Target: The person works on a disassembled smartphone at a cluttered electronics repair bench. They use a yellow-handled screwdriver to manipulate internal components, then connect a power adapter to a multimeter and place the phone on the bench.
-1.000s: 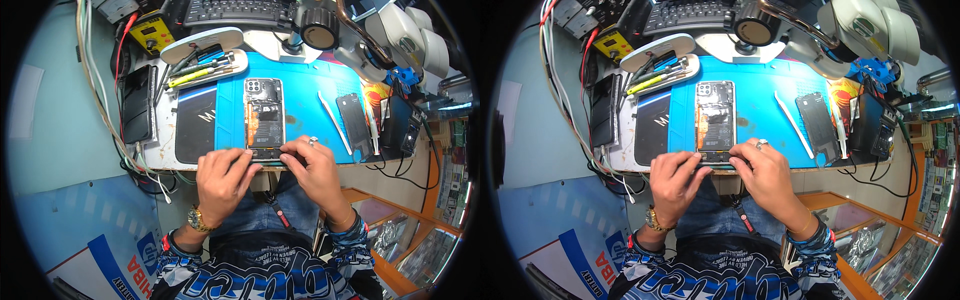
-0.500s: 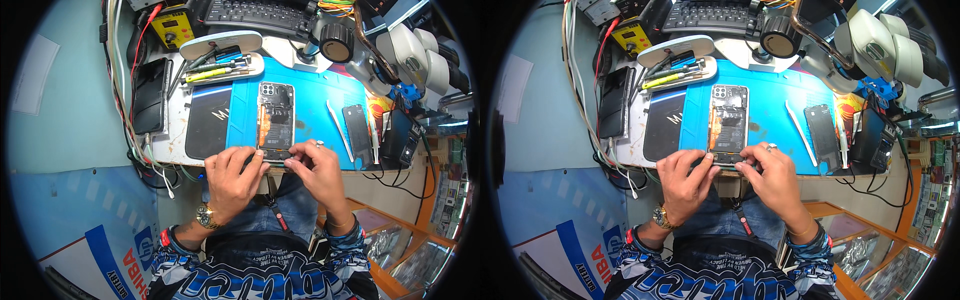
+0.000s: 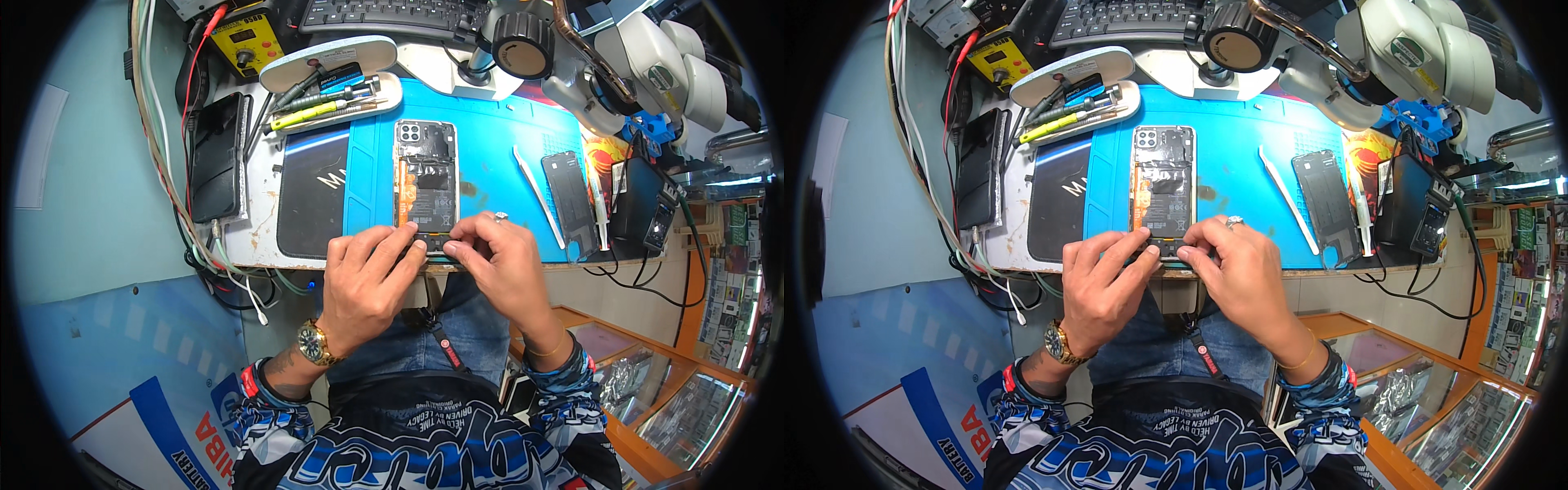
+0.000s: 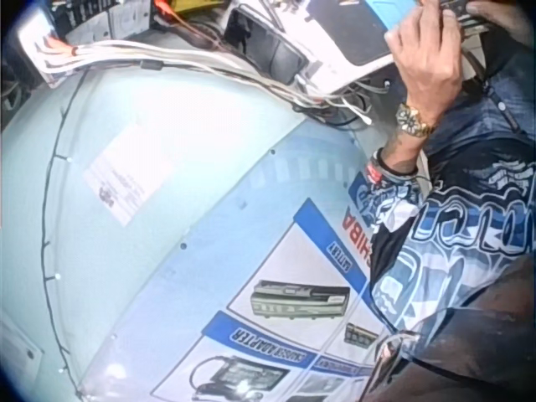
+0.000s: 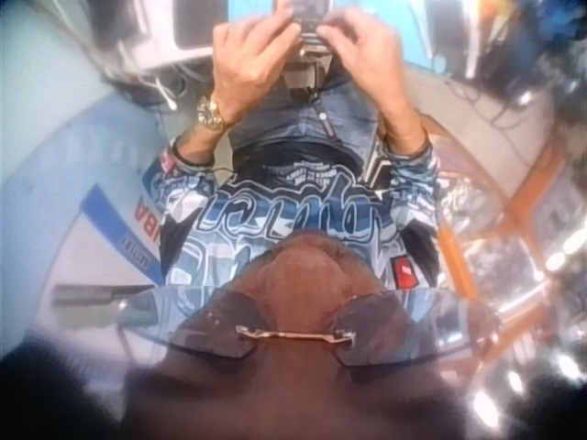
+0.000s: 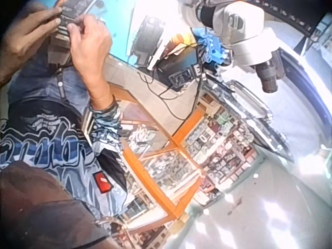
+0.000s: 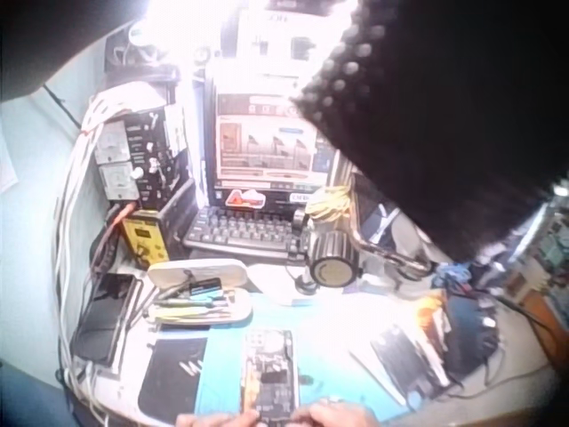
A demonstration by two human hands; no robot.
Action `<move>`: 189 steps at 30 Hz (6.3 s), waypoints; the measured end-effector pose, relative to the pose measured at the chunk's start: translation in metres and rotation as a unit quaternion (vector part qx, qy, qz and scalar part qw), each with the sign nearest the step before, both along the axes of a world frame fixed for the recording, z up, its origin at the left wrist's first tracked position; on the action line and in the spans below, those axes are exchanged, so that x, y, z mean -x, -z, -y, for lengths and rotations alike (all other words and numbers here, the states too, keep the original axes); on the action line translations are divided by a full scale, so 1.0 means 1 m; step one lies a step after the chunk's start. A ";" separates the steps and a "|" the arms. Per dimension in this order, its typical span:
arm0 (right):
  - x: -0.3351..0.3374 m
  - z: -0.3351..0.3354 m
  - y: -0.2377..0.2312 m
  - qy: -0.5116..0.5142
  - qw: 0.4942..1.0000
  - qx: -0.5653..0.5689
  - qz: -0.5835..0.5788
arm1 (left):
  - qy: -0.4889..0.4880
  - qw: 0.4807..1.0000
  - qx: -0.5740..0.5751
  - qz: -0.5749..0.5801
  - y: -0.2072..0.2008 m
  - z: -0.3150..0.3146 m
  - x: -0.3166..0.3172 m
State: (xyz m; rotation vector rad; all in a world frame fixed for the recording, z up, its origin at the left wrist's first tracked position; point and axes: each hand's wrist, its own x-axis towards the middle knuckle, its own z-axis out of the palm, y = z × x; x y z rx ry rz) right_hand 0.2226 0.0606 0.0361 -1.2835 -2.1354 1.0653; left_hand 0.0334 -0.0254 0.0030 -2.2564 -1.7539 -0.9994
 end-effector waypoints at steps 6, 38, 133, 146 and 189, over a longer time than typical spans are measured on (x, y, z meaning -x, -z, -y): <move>-0.001 -0.002 0.006 -0.028 0.998 -0.050 -0.022 | 0.005 1.000 0.004 0.000 -0.002 0.002 -0.006; -0.015 0.020 0.027 -0.133 0.888 -0.428 0.105 | -0.118 0.993 0.006 -0.029 0.012 0.025 -0.035; -0.008 0.047 0.022 -0.014 0.953 -0.302 0.000 | -0.236 0.971 0.026 0.015 -0.005 0.031 -0.057; 0.012 0.060 0.028 0.096 0.962 -0.251 -0.049 | -0.217 0.904 0.080 0.360 -0.017 0.006 -0.043; -0.015 0.074 0.011 0.024 0.872 0.266 -0.410 | 0.025 0.614 0.125 0.779 -0.013 0.045 -0.039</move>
